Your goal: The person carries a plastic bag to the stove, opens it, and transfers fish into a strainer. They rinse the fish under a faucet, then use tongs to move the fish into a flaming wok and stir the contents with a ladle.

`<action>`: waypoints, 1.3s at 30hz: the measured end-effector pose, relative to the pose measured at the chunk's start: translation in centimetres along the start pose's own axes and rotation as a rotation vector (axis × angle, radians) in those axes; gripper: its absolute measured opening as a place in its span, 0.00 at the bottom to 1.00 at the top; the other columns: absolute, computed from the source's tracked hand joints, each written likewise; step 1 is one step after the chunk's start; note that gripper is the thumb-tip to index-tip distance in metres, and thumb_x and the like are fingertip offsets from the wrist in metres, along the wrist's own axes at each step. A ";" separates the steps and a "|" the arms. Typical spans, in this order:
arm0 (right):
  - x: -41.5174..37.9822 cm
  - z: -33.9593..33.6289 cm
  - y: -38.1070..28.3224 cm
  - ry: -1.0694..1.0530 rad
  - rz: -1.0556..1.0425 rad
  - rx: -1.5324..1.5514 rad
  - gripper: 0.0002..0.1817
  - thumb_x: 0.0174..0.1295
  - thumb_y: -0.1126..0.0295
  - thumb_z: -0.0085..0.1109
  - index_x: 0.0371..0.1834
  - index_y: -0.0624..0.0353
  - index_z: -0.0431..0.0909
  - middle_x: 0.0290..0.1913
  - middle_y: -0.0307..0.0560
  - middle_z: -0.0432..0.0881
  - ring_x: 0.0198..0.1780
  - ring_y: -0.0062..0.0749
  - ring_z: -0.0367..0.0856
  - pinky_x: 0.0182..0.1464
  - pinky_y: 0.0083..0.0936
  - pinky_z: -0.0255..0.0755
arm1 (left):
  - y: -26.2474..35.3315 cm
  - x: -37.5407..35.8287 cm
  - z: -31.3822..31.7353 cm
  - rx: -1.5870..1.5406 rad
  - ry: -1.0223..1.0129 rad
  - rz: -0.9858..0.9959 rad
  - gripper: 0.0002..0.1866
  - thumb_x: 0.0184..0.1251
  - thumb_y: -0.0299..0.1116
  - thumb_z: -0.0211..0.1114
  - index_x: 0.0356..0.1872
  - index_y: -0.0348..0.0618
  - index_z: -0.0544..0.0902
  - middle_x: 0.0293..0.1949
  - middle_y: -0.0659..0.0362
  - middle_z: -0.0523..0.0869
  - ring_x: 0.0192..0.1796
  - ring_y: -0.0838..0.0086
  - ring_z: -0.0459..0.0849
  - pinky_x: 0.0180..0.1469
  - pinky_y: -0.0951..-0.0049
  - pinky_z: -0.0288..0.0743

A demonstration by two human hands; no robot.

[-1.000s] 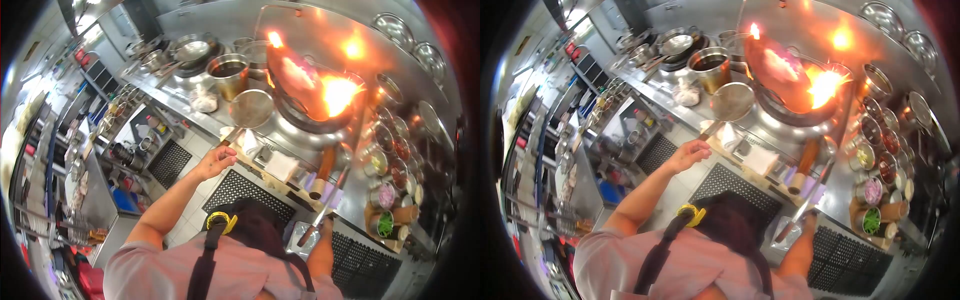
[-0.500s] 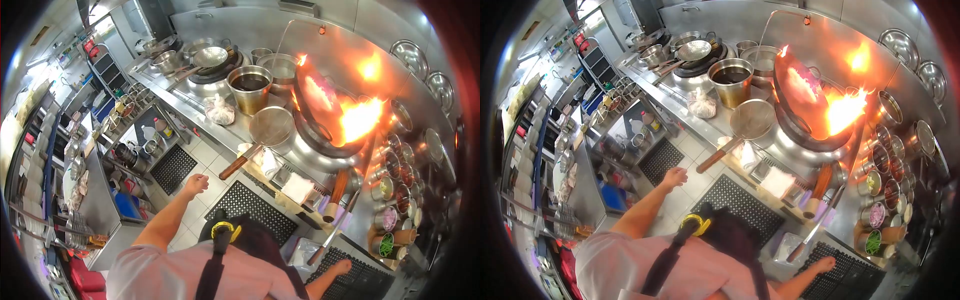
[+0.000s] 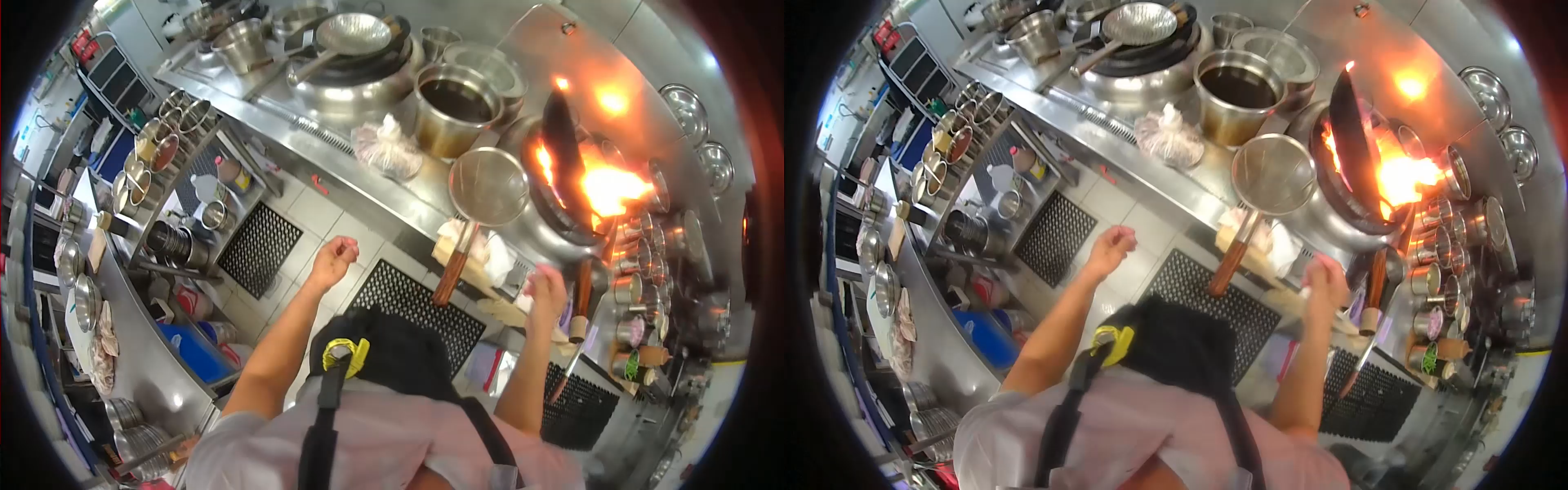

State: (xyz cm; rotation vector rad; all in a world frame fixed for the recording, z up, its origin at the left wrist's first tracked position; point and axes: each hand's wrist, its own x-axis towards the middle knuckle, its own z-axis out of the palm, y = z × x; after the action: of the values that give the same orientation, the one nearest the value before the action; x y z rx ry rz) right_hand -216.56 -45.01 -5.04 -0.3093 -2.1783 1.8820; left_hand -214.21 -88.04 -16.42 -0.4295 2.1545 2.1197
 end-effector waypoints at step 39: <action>20.2 47.7 -1.1 -0.728 0.516 -0.456 0.32 0.53 0.62 0.74 0.61 0.54 0.72 0.44 0.40 0.81 0.36 0.23 0.81 0.30 0.22 0.77 | 6.3 25.6 -32.3 0.034 0.143 0.034 0.10 0.68 0.32 0.64 0.46 0.40 0.81 0.31 0.65 0.82 0.33 0.82 0.77 0.38 0.78 0.74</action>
State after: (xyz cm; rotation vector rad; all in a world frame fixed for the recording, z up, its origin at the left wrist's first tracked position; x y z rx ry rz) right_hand -251.01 -83.48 -9.52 -0.3233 -3.3001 1.9085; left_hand -236.03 -123.50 -15.81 -0.5615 2.2855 2.1277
